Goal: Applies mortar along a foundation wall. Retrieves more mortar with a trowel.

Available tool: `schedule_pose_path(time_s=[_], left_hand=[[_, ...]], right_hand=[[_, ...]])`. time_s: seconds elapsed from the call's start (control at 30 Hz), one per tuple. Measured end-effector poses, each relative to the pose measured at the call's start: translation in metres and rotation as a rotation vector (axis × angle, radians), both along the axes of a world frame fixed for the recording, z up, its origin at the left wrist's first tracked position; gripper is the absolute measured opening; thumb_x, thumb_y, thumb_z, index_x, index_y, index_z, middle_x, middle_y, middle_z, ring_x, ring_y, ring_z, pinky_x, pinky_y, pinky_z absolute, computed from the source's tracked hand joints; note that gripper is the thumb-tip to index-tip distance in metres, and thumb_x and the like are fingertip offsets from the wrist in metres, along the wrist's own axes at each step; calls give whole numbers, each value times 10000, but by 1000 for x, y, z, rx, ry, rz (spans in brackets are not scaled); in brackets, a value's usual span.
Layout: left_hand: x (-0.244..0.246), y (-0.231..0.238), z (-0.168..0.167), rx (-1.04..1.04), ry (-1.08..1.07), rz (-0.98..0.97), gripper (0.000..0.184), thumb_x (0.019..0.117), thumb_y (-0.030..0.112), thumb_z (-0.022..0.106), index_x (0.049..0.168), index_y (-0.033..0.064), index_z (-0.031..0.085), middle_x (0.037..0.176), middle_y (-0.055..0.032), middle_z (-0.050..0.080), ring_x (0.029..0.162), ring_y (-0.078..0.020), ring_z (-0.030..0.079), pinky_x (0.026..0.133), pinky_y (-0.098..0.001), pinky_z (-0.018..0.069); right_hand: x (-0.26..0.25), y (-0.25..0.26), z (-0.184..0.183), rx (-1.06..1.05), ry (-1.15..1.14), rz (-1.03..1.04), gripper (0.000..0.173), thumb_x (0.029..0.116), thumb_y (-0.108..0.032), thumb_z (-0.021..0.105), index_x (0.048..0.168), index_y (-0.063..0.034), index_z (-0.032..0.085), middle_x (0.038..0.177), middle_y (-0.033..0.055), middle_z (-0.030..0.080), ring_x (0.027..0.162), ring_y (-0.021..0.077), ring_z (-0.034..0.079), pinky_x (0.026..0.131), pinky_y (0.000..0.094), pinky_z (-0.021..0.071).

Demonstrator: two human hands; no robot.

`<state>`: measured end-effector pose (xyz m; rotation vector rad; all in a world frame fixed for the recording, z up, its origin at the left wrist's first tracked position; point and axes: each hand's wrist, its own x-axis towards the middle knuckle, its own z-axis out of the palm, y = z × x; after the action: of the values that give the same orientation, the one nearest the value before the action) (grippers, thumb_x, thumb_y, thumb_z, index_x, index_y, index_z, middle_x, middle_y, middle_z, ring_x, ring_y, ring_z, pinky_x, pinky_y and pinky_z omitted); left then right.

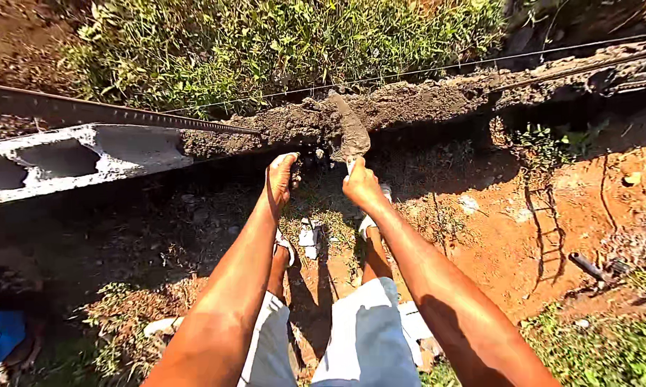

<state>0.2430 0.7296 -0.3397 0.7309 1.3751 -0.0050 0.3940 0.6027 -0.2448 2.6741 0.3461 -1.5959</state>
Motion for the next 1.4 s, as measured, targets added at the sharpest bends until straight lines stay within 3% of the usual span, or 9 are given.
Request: schedule_pose_path(time_s=[0.2,0.3,0.4,0.63,0.83,1.0,1.17,1.3,1.4], left_hand=[[14,12,-5,22,34,8,292,1031,390,607,1199,152,640,861,-18,596,579,-94,520,492,-238,446],[13,18,-13,36,41,-7,373,1030,477,583,1217,155,619,852,-12,599,586,-92,534,503,-240,464],[19,17,-13,30,62,17,411,1024,517,576,1232,164,606,895,-28,591,607,-99,531,524,-245,466],[10,24,-18,-10,79,38,432,1025,530,565,1271,174,570,914,-32,577,622,-107,540,540,-248,480],[-27,14,-10,39,226,179,487,1057,571,459,1328,178,551,930,-41,550,648,-121,512,571,-278,476],[-54,29,-14,-8,159,184,391,1043,509,538,1254,181,570,872,-11,579,590,-78,522,507,-222,464],[-42,32,-10,-30,112,206,394,1035,515,551,1281,208,576,872,-6,570,576,-79,507,499,-215,449],[-24,33,1,-43,128,213,431,1046,548,500,1319,218,547,884,-5,564,599,-81,520,516,-220,463],[-22,39,-2,-14,177,264,510,1036,588,486,1393,224,504,962,-33,577,669,-102,551,573,-240,485]], right_hand=[[48,-1,5,11,-65,-174,607,998,-240,594,1503,9,366,1260,318,613,1090,461,663,890,633,539],[-12,32,-3,51,-17,-124,629,979,-170,602,1525,-15,331,1248,290,636,1126,442,665,908,623,549],[-52,9,1,143,14,58,539,981,-186,620,1450,-25,410,1085,284,679,1023,490,678,781,667,548],[-9,43,2,31,-33,-62,598,983,-192,603,1505,-13,371,1258,271,641,1181,428,640,954,608,524],[-83,45,8,206,104,101,494,988,-171,599,1433,-31,437,1082,261,687,1023,456,688,790,641,555],[-39,72,17,49,27,-63,576,1006,-186,575,1515,-37,352,1251,250,656,1191,414,642,966,596,523],[-40,57,16,38,42,187,618,962,-110,613,1519,-36,358,1178,257,681,1125,433,672,911,606,544],[-25,58,18,77,-13,5,579,1002,-147,567,1525,-41,343,1217,253,669,1159,428,657,943,611,534],[-65,38,11,167,74,144,474,1031,-125,533,1470,-5,403,1133,272,684,1077,457,680,873,619,554]])
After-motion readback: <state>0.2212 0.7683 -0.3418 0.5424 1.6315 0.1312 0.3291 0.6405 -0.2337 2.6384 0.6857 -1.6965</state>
